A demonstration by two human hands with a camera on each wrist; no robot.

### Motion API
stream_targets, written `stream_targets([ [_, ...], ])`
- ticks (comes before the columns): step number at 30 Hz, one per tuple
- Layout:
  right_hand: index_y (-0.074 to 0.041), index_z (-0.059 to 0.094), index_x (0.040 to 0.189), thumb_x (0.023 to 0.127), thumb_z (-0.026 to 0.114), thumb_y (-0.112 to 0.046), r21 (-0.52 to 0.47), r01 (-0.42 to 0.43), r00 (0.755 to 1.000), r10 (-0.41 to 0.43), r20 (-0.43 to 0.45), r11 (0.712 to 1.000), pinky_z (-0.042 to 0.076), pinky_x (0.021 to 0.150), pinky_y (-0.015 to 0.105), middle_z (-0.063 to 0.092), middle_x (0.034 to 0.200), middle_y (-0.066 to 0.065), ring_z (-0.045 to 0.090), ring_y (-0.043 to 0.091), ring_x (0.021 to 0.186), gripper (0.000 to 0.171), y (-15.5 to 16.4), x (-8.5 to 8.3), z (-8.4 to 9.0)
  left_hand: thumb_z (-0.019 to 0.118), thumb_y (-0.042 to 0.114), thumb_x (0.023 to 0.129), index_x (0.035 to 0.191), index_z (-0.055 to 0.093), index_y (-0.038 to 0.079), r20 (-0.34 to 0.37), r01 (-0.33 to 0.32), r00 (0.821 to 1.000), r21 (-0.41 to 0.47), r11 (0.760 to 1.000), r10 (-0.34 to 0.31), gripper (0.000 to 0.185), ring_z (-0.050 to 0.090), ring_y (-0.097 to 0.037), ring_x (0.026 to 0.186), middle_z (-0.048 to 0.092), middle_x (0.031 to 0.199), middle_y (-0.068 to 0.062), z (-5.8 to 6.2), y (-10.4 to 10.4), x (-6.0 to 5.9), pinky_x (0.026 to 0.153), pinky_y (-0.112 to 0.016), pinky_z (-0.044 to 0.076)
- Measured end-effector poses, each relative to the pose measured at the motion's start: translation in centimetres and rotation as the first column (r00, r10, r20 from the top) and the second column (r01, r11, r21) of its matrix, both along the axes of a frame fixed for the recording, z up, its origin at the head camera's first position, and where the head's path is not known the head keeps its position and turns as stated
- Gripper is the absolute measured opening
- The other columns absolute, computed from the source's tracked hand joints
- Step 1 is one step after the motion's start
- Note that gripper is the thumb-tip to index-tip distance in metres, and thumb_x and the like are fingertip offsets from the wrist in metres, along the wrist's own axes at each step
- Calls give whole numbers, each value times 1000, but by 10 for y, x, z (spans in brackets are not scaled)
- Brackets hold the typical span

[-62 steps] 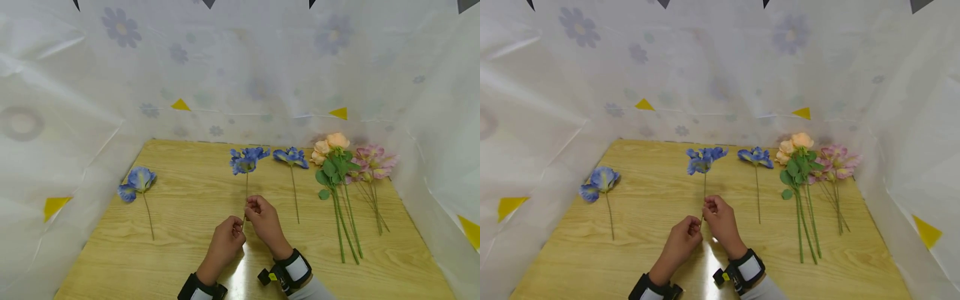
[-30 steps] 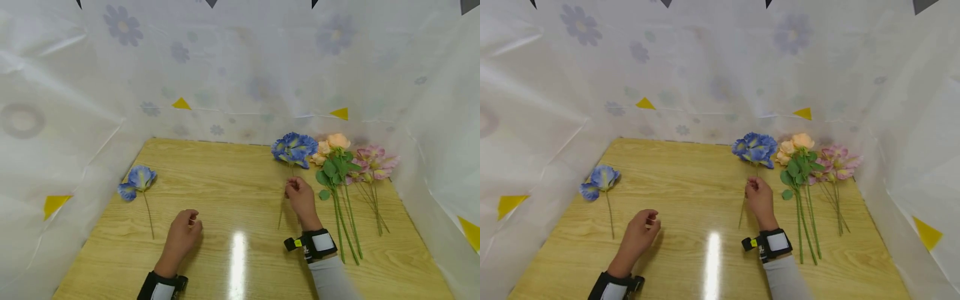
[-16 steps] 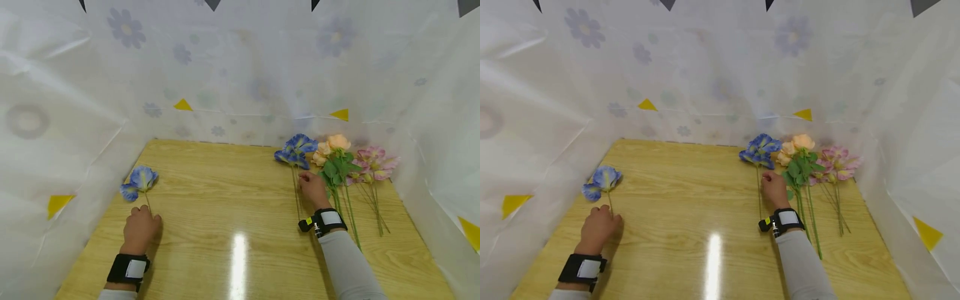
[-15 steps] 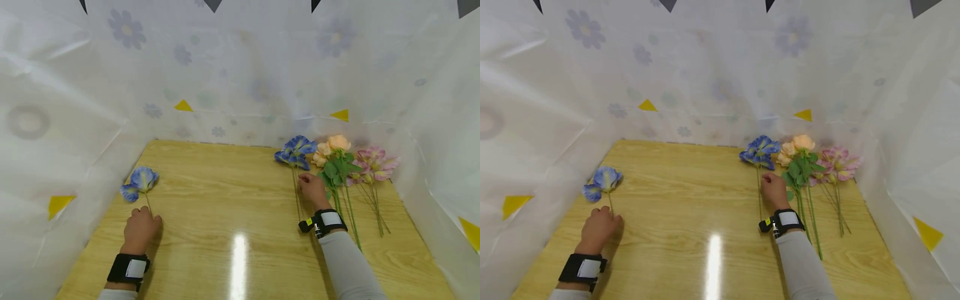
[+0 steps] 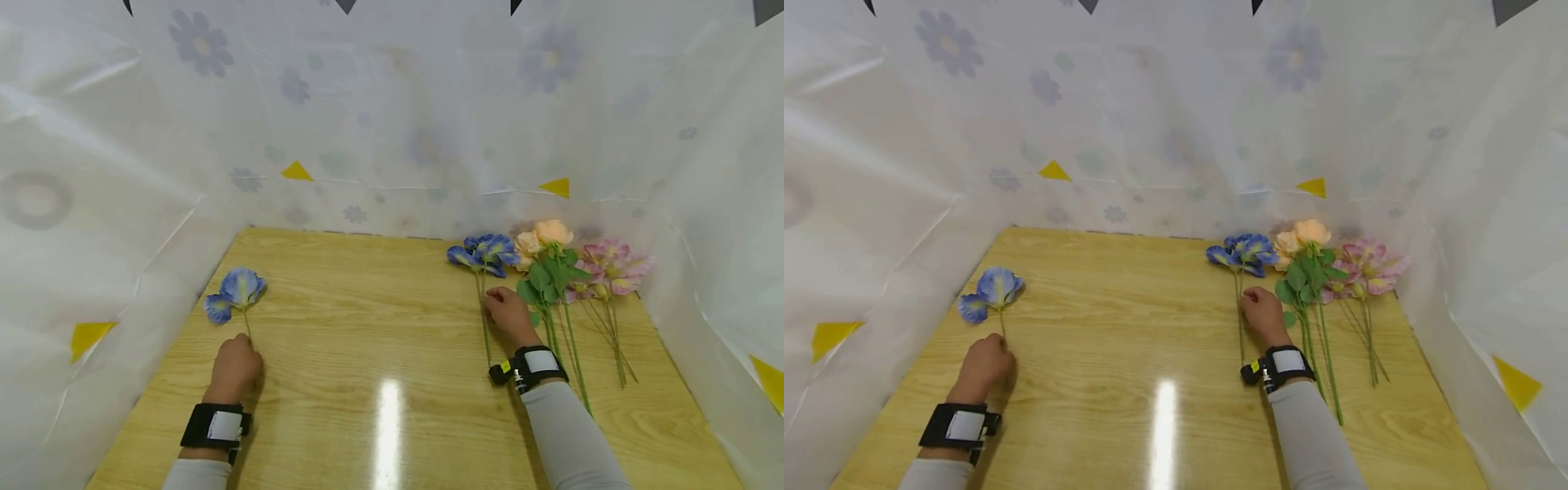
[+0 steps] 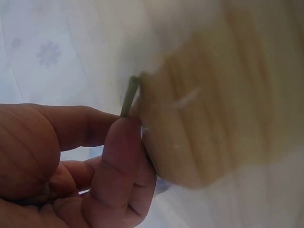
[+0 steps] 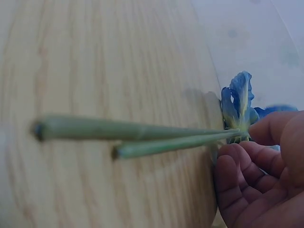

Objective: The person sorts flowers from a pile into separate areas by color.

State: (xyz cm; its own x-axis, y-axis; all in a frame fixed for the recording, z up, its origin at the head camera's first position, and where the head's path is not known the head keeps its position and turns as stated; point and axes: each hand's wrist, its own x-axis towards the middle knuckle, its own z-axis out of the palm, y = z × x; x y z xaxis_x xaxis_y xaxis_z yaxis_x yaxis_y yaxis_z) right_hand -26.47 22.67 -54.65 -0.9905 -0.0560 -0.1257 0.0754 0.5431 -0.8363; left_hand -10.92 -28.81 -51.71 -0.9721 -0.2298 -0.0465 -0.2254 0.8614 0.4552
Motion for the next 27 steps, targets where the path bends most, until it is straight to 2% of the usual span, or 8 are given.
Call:
stream_targets([
  [5, 0, 53, 138, 104, 48, -29, -6, 15, 1000, -15, 3, 1000, 52, 76, 41, 61, 115, 19, 62, 30, 96, 44, 2, 4, 2, 48, -3, 82, 89, 54, -14, 10, -3, 1000, 34, 999, 3, 14, 59, -53, 80, 59, 81, -31, 1, 0, -1, 68, -59, 48],
  [10, -1, 48, 142, 105, 45, -32, -36, 25, 1000, -24, 16, 999, 51, 80, 42, 59, 117, 19, 61, 31, 100, 47, 4, 7, 5, 46, -1, 87, 114, 52, -20, 27, -23, 999, 79, 997, 20, 34, 58, -56, 95, 59, 102, -40, 5, 5, 0, 79, -60, 48],
  [13, -2, 46, 143, 106, 43, -33, -66, 50, 999, -50, 4, 997, 48, 81, 42, 57, 117, 19, 59, 32, 101, 48, 4, 10, 9, 46, 1, 90, 124, 48, -20, 25, -37, 999, 129, 991, 34, 40, 59, -53, 95, 60, 105, -38, 9, 10, -1, 80, -58, 48],
  [17, -3, 50, 139, 106, 45, -33, -103, 122, 990, -129, -62, 987, 47, 76, 39, 58, 117, 20, 58, 32, 101, 46, 0, 14, 13, 47, 1, 93, 125, 49, -18, -20, -44, 999, 177, 983, 48, 37, 61, -41, 81, 63, 93, -28, 13, 19, -5, 71, -52, 48],
  [21, -2, 56, 134, 104, 49, -30, -191, 172, 974, -197, -116, 966, 50, 74, 35, 60, 116, 22, 60, 34, 101, 41, -12, 19, 18, 51, 2, 94, 124, 52, -14, -81, -32, 995, 203, 979, 49, 34, 58, -30, 71, 63, 91, -23, 17, 31, -12, 62, -42, 46],
  [24, -1, 58, 130, 103, 52, -28, -246, 159, 971, -197, -136, 956, 51, 76, 36, 60, 115, 24, 60, 37, 101, 39, -25, 25, 22, 54, 4, 96, 127, 53, -11, -128, 4, 991, 222, 975, 25, 34, 57, -26, 69, 62, 93, -20, 18, 45, -17, 58, -37, 44],
  [27, -2, 61, 126, 103, 53, -27, -258, 101, 976, -146, -161, 961, 51, 77, 38, 61, 112, 25, 60, 39, 100, 35, -43, 33, 24, 57, 4, 97, 129, 54, -9, -191, 60, 981, 235, 970, -14, 35, 59, -25, 72, 61, 93, -16, 18, 61, -23, 57, -35, 45],
])
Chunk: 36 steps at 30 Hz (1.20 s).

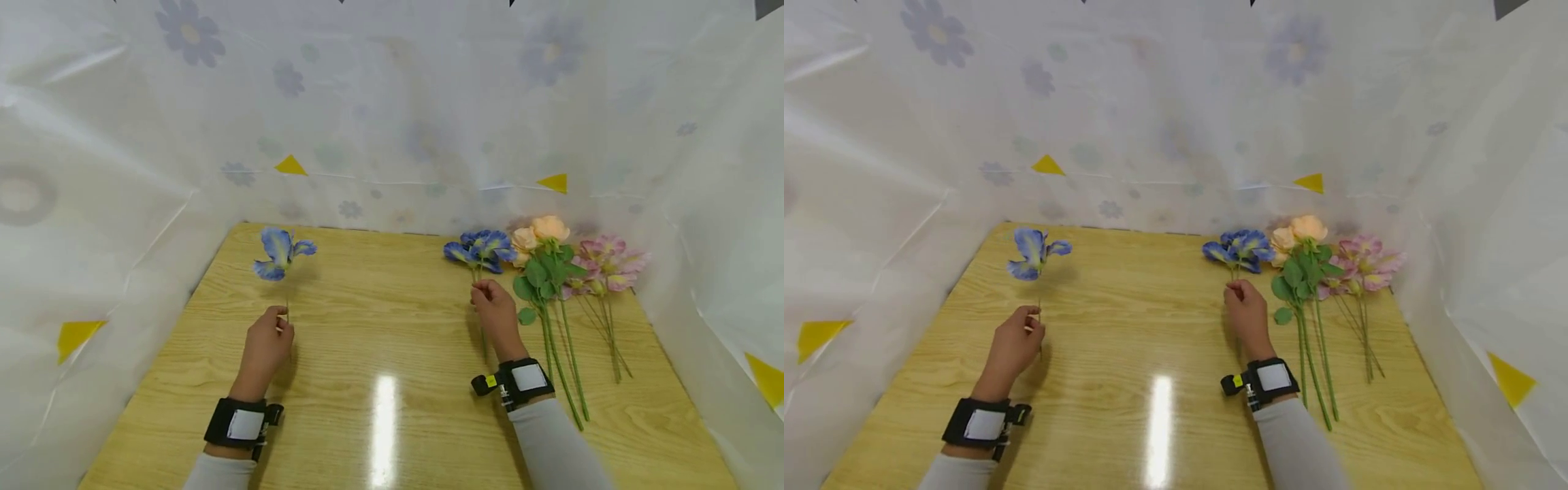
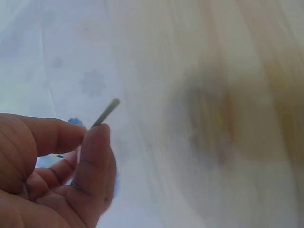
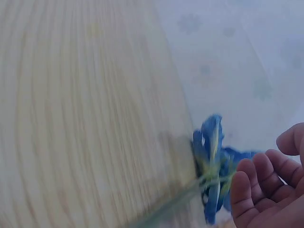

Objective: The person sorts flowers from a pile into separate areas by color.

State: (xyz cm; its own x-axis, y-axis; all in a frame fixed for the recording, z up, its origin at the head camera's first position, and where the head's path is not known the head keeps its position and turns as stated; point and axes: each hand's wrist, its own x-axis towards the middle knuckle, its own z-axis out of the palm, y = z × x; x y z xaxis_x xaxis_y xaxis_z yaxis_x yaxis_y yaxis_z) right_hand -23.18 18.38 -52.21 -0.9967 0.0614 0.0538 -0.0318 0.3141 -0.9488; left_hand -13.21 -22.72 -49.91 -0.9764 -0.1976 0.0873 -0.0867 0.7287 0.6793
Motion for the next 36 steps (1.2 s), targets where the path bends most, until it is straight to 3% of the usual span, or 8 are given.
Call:
stream_targets([
  [6, -8, 65, 118, 102, 56, -25, 24, -136, 988, 137, -66, 990, 48, 64, 33, 64, 103, 24, 60, 42, 90, 24, -40, 17, 5, 61, 1, 95, 125, 58, -7, -128, 83, 989, 32, 996, -79, 31, 63, -25, 75, 61, 90, -12, 6, 39, -2, 60, -37, 50],
  [10, -10, 66, 115, 102, 57, -20, -3, -182, 979, 181, -91, 983, 47, 62, 30, 65, 97, 17, 60, 43, 89, 19, -63, 29, 11, 64, 0, 93, 117, 61, -5, -190, 138, 974, 67, 988, -123, 25, 63, -23, 74, 61, 88, -9, 7, 72, 1, 64, -38, 52],
  [14, -12, 67, 114, 101, 58, -19, -40, -223, 972, 219, -83, 974, 49, 65, 32, 66, 93, 7, 60, 42, 91, 17, -85, 43, 17, 66, 1, 92, 110, 63, -2, -199, 190, 966, 112, 975, -165, 19, 62, -18, 74, 62, 87, -6, 2, 106, 7, 64, -33, 52],
  [19, -13, 67, 114, 100, 60, -20, -90, -235, 971, 229, -72, 968, 52, 67, 35, 66, 93, 6, 61, 41, 89, 17, -105, 59, 20, 67, 2, 92, 107, 63, 0, -190, 244, 958, 151, 958, -214, 16, 63, -16, 76, 63, 88, -3, -4, 136, 15, 64, -29, 52],
  [24, -10, 67, 116, 98, 64, -18, -148, -200, 980, 196, -41, 969, 55, 75, 44, 67, 99, 8, 65, 32, 86, 20, -115, 74, 29, 66, 3, 93, 105, 63, 1, -215, 316, 936, 154, 936, -280, 13, 63, -15, 77, 64, 89, -3, -10, 152, 21, 66, -28, 53],
  [27, -8, 66, 117, 97, 65, -14, -156, -188, 982, 185, -34, 970, 54, 77, 39, 67, 101, 8, 65, 22, 85, 21, -118, 79, 32, 67, 1, 91, 101, 62, 2, -262, 338, 918, 121, 933, -298, 11, 62, -15, 74, 63, 86, -3, -14, 159, 23, 64, -27, 52],
  [30, -4, 66, 113, 96, 64, -8, -143, -180, 983, 172, -65, 973, 54, 74, 33, 67, 99, 12, 65, 21, 83, 18, -118, 84, 37, 67, -2, 89, 98, 62, 1, -298, 350, 903, 94, 932, -309, 11, 61, -16, 72, 63, 85, -5, -16, 165, 26, 62, -26, 51],
  [36, 2, 66, 108, 94, 64, -2, -139, -177, 983, 166, -83, 974, 56, 71, 40, 66, 94, 15, 66, 30, 80, 15, -117, 95, 58, 68, -1, 90, 99, 61, 2, -283, 353, 907, 101, 930, -313, 12, 61, -14, 71, 63, 85, -4, -15, 168, 28, 61, -25, 51],
])
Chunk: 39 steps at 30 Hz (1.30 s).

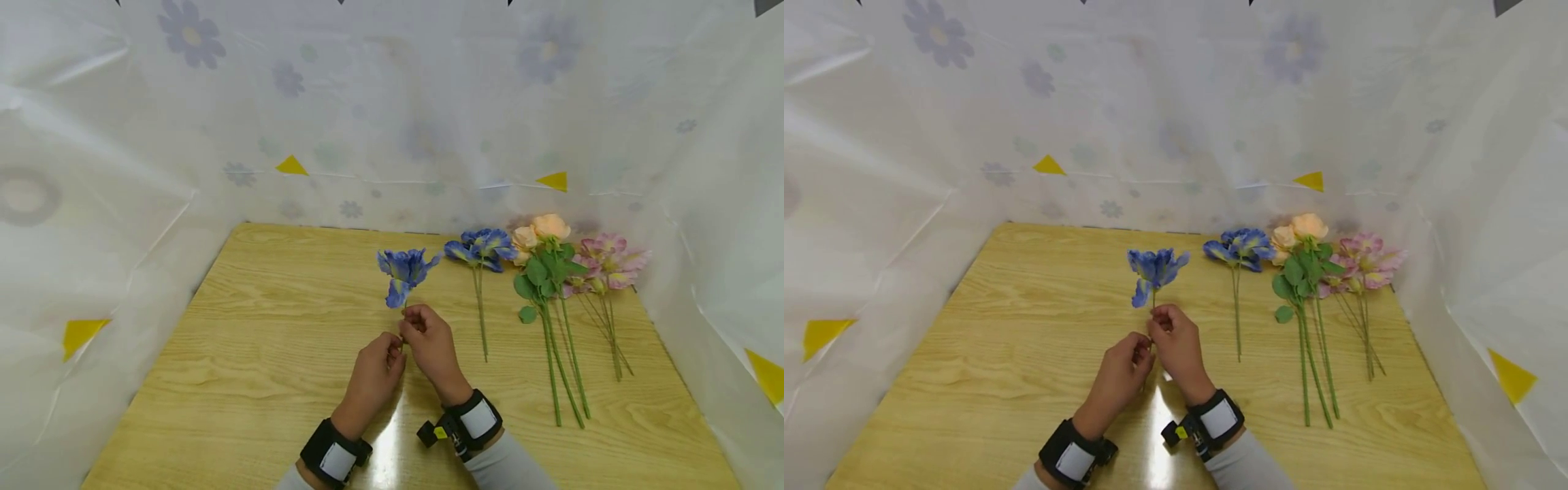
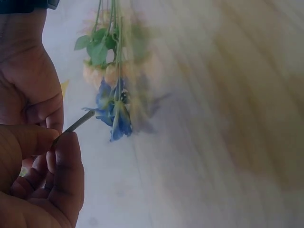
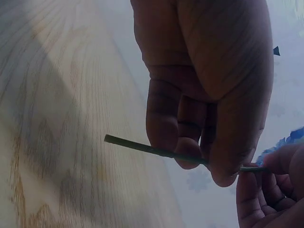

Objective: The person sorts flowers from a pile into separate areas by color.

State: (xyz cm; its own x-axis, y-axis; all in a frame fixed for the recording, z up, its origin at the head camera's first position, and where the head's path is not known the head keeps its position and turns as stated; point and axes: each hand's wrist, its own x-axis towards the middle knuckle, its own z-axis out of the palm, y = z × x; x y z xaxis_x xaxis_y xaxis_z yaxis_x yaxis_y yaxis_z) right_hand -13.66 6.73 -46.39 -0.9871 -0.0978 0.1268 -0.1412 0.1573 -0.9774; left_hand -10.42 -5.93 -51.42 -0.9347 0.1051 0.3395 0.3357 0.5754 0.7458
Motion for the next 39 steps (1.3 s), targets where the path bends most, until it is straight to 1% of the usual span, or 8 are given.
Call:
stream_targets([
  [6, 3, 64, 110, 94, 65, -3, 19, 22, 1000, -22, 9, 1000, 55, 68, 31, 66, 94, 13, 66, 28, 79, 17, -1, 3, 3, 69, -1, 89, 98, 61, 2, 20, -6, 1000, 27, 1000, 5, 12, 61, -14, 71, 63, 83, -3, -3, 0, 1, 61, -25, 51],
  [11, 3, 65, 108, 94, 64, -2, 39, 31, 999, -30, -16, 999, 54, 66, 28, 66, 94, 16, 66, 30, 78, 14, -2, 2, -1, 68, -1, 89, 96, 62, 3, 23, -12, 1000, 49, 999, 11, 11, 62, -14, 71, 64, 81, -3, -8, 2, 1, 61, -25, 51],
  [17, -1, 65, 111, 96, 63, -6, 23, 30, 1000, -30, -9, 999, 54, 67, 35, 66, 94, 14, 65, 30, 79, 15, 6, -12, -25, 68, 5, 91, 96, 63, 6, 82, 18, 996, 39, 999, -21, 7, 61, -12, 73, 62, 84, 0, -11, -2, 0, 63, -25, 51],
  [20, -4, 65, 114, 98, 63, -9, 50, 51, 998, -49, -48, 997, 55, 67, 36, 65, 95, 11, 64, 24, 78, 17, 20, -29, -36, 68, 12, 94, 98, 63, 7, 149, 44, 988, 17, 999, -46, 8, 61, -12, 77, 59, 89, 0, -10, -8, 1, 65, -27, 51],
  [23, -5, 66, 114, 98, 62, -12, 161, 106, 988, -85, -130, 981, 53, 62, 33, 65, 93, 9, 63, 21, 76, 18, 39, -50, -34, 68, 17, 95, 102, 64, 7, 191, 37, 981, -13, 999, -34, 13, 61, -13, 80, 58, 94, -1, -10, -17, 1, 68, -29, 51],
  [27, -3, 66, 116, 98, 60, -12, 273, 188, 972, -138, -192, 943, 49, 56, 33, 66, 92, 11, 63, 22, 72, 20, 72, -85, -26, 68, 17, 95, 102, 64, 8, 182, -7, 983, -37, 999, 14, 13, 59, -15, 81, 59, 96, -1, -10, -32, 4, 70, -32, 51],
  [34, 3, 63, 118, 101, 56, -15, 354, 281, 956, -228, -186, 892, 43, 55, 34, 63, 93, 16, 57, 24, 67, 26, 126, -140, -24, 70, 13, 93, 99, 64, 10, 171, -59, 983, -15, 998, 60, 8, 61, -17, 83, 60, 96, -2, -10, -53, 10, 69, -32, 52],
  [39, 9, 62, 120, 100, 56, -9, 434, 294, 955, -250, -157, 852, 46, 66, 42, 64, 101, 24, 60, 34, 79, 27, 145, -157, -31, 69, 13, 93, 98, 65, 10, 184, -72, 980, -3, 997, 72, 7, 61, -17, 82, 59, 95, -2, -8, -57, 12, 69, -31, 52],
])
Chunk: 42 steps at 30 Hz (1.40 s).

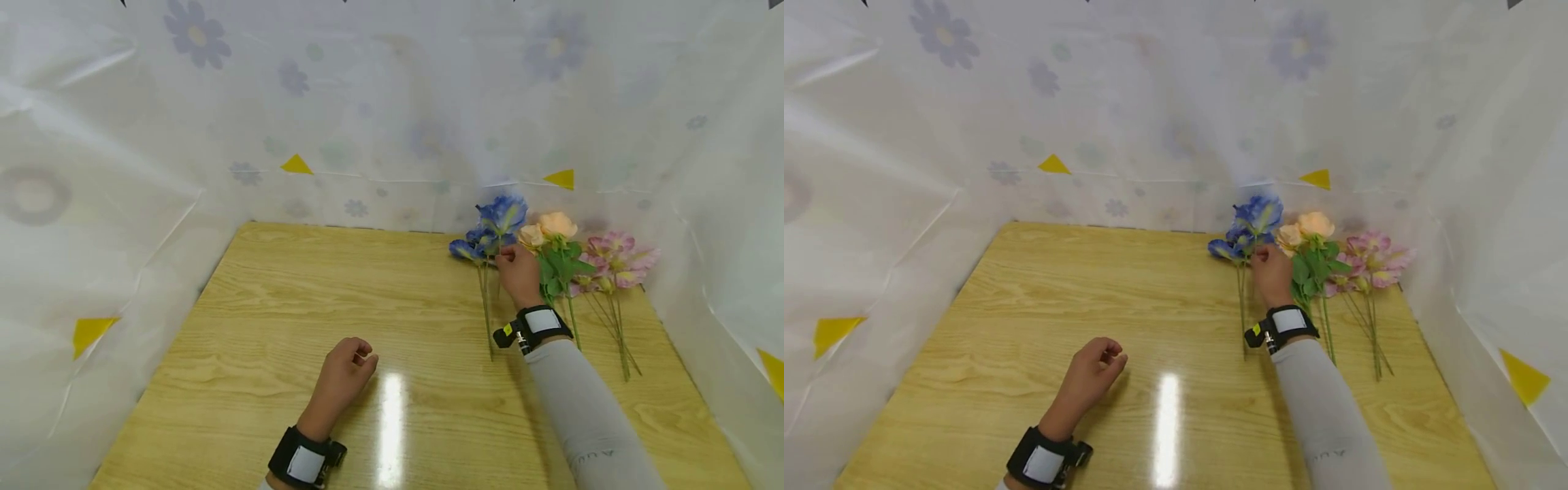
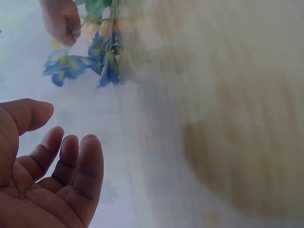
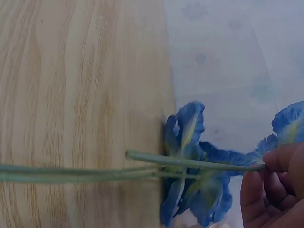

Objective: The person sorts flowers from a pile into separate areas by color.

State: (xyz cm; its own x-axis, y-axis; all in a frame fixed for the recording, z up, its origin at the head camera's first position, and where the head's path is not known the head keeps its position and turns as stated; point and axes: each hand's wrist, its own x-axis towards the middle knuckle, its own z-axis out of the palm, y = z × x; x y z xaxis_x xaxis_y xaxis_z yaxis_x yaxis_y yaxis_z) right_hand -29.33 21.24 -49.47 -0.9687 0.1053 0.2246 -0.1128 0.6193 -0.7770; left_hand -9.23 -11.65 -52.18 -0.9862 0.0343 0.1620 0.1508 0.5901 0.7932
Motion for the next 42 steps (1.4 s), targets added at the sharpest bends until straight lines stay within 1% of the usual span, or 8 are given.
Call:
stream_targets([
  [4, 10, 61, 121, 101, 55, -11, 46, -28, 995, 24, 94, 999, 49, 74, 47, 63, 106, 27, 61, 39, 89, 29, 7, -1, -14, 68, 13, 94, 99, 65, 10, 13, 5, 1000, 1, 1000, -5, 7, 61, -18, 83, 60, 96, -3, 1, -2, 1, 69, -32, 52],
  [9, 7, 57, 126, 102, 54, -20, -7, -57, 977, 57, 204, 998, 49, 79, 49, 60, 115, 26, 60, 39, 98, 36, 11, 1, -26, 68, 14, 94, 100, 65, 10, 27, 9, 1000, 2, 1000, -9, 7, 61, -18, 83, 60, 97, -3, 1, -3, 2, 69, -31, 52],
  [22, 7, 50, 137, 104, 47, -15, -44, -60, 975, 68, 214, 997, 47, 85, 51, 55, 129, 27, 55, 42, 110, 41, 12, 0, -29, 68, 14, 94, 100, 65, 9, 34, 6, 999, -1, 1000, -5, 8, 62, -17, 83, 61, 97, -3, -2, -3, 2, 69, -31, 52],
  [32, 8, 51, 136, 105, 45, -18, 21, -113, 959, 103, 265, 993, 45, 93, 55, 55, 129, 29, 54, 45, 114, 41, 14, 5, -41, 68, 14, 94, 101, 66, 8, 24, 15, 1000, -6, 1000, -15, 10, 62, -18, 82, 61, 97, -3, -3, -3, 3, 69, -32, 52],
  [34, 9, 52, 134, 104, 45, -17, 26, -110, 964, 101, 244, 994, 46, 90, 55, 56, 127, 29, 55, 44, 110, 40, 13, 6, -42, 67, 15, 94, 101, 66, 8, 23, 17, 1000, -8, 1000, -17, 10, 62, -18, 83, 61, 97, -3, -5, -3, 3, 69, -32, 52],
  [36, 8, 56, 127, 104, 45, -17, 31, -112, 968, 102, 231, 993, 46, 81, 51, 58, 115, 28, 57, 41, 97, 36, 13, 8, -43, 67, 16, 95, 101, 66, 8, 20, 26, 999, -9, 1000, -26, 10, 62, -18, 83, 61, 97, -3, -6, -2, 3, 69, -33, 52],
  [40, 2, 58, 105, 104, 45, -19, 43, -117, 971, 105, 214, 992, 36, 66, 43, 54, 83, 17, 48, 31, 71, 24, 15, 10, -45, 66, 17, 96, 101, 66, 8, 25, 27, 999, 12, 1000, -27, 10, 62, -18, 83, 61, 98, -3, -7, -1, 3, 68, -32, 52],
  [42, -1, 55, 98, 104, 45, -21, 34, -123, 970, 113, 217, 992, 33, 64, 42, 49, 77, 13, 44, 29, 66, 23, 17, 10, -45, 66, 17, 96, 101, 66, 9, 21, 18, 1000, 22, 1000, -18, 9, 62, -17, 83, 61, 98, -3, -7, 0, 2, 68, -31, 52],
])
